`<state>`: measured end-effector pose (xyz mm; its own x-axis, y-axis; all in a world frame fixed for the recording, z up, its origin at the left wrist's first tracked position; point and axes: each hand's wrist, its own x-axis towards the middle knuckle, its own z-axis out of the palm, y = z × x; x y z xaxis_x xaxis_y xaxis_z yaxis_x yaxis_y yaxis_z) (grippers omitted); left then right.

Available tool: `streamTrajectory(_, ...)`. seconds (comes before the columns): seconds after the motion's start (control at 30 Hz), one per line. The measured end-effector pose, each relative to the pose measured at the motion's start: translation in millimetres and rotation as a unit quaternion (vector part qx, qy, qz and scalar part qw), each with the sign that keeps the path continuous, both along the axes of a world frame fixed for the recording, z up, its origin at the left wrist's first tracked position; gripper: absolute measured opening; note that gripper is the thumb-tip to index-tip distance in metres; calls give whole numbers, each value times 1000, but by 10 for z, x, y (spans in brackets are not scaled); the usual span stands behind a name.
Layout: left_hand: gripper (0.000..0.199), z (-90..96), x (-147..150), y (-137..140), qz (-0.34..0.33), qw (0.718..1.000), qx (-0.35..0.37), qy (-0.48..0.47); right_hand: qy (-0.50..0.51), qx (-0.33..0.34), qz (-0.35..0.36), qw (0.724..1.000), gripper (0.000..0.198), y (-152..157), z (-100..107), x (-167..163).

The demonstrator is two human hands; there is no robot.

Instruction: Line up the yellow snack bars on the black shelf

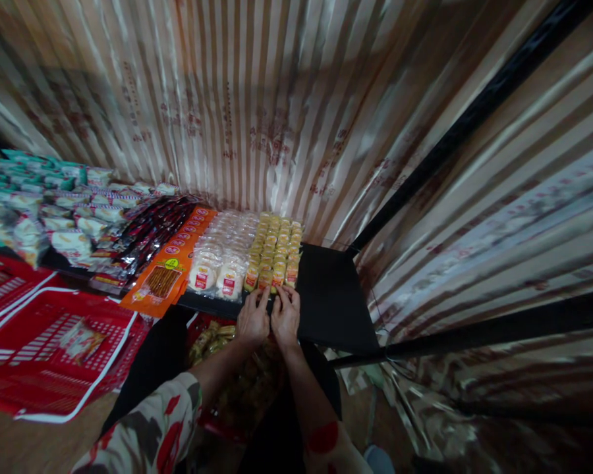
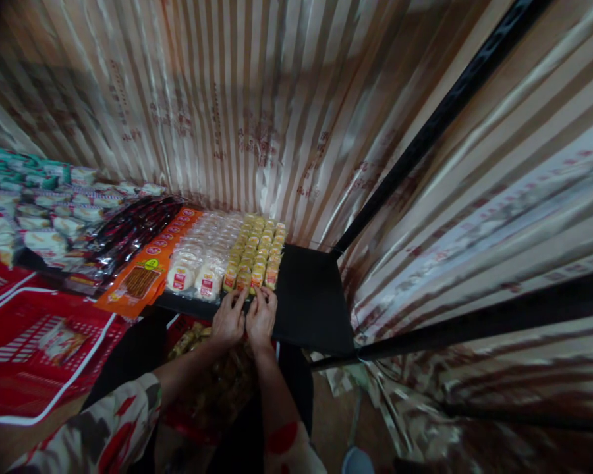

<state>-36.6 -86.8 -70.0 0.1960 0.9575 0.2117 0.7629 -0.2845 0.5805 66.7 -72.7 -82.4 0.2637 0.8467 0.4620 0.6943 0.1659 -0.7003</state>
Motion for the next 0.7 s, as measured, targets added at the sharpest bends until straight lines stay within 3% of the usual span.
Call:
streamTrajectory(0.17,64,-43,-103,-58,-42,997,49,-45,13,57,10,998,32,-68,94,-18)
streamTrajectory(0.33,42,-103,-337,-322,-37,995,72,-59,19,72,56,996,27,-327,111,-82)
streamTrajectory(0.47,28,-270,-561,-618,-57,998,12,-28,21,-59,94,994,27,-645,-20,-187)
streamTrajectory(0.53,26,-385,-654,-728,-26,998,-56,11,-6,-150,119,982,27,-762,-120,-241)
streamTrajectory(0.7,29,-628,-830,-868,101,963,-206,139,-123,-348,220,903,26,-888,-416,-317)
